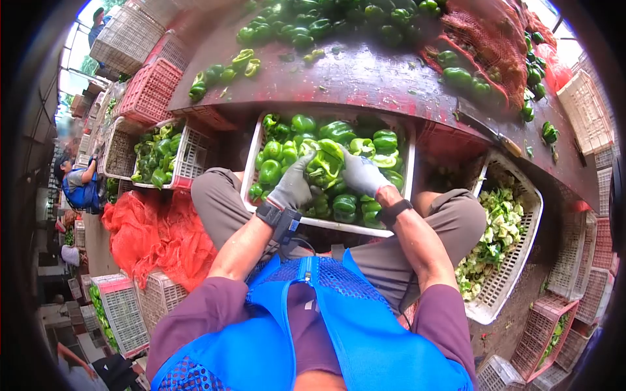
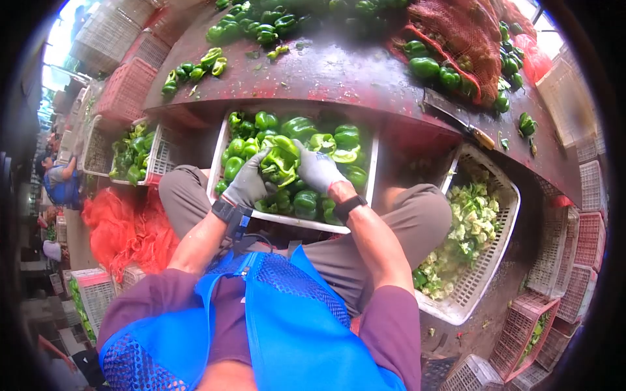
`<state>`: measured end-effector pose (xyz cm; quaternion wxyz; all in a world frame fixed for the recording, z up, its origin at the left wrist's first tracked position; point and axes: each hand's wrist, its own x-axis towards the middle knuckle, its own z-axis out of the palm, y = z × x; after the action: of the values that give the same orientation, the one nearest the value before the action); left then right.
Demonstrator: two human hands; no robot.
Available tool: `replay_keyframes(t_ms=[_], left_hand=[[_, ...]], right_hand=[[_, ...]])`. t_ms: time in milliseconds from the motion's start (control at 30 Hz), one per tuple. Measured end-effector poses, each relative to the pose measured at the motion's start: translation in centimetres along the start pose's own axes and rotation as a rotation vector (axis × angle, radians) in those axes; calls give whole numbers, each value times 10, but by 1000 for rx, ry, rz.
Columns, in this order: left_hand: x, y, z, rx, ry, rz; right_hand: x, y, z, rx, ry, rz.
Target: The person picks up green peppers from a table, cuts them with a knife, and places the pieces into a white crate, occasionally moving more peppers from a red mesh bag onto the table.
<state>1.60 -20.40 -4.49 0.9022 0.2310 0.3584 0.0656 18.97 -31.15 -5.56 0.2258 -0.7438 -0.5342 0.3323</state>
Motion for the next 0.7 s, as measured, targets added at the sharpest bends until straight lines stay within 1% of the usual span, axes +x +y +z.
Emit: replay_keyframes(t_ms=[33,67,100,133,167,200,233,267,300,333,367,400,433,467,533,567,667,700], left_hand=[[-4,-2,-5,31,32,-6],[-6,-3,-10,64,63,-8],[-21,-5,2,103,139,-11],[-22,-8,-6,167,82,7],[-21,-11,-20,233,25,25],[-22,-11,-28,301,-35,43],[-55,2,8,460,-19,8],[-52,2,2,465,-91,59],[-58,6,1,422,-127,104],[-64,12,-1,377,-159,151],[-62,17,-9,353,-127,233],[-63,21,-12,258,-91,267],[-63,24,-14,137,-161,240],[-63,26,-16,16,-232,211],[-63,24,-13,-100,-259,204],[-62,21,-11,-160,-274,198],[-59,11,-3,-196,-372,216],[-51,6,2,-203,-399,265]], right_hand=[[-5,-3,6,108,64,-72],[-7,-5,6,175,-18,-44],[-14,-13,-2,239,-103,-17],[-18,-18,-7,300,-189,11],[-12,-3,3,451,-333,98],[-3,9,16,373,-286,82],[5,23,29,294,-238,66],[8,28,37,216,-192,49],[-5,17,27,249,-197,97],[-11,5,17,221,-207,138],[-14,-6,7,193,-212,177],[-14,-11,3,164,-214,219],[-13,-10,0,128,-200,227],[-16,-12,-2,45,-60,165],[-39,-30,-13,-122,222,41],[-46,-34,-10,8,409,-149],[-69,-76,-17,-143,601,-524],[-70,-82,-12,-216,543,-511]])
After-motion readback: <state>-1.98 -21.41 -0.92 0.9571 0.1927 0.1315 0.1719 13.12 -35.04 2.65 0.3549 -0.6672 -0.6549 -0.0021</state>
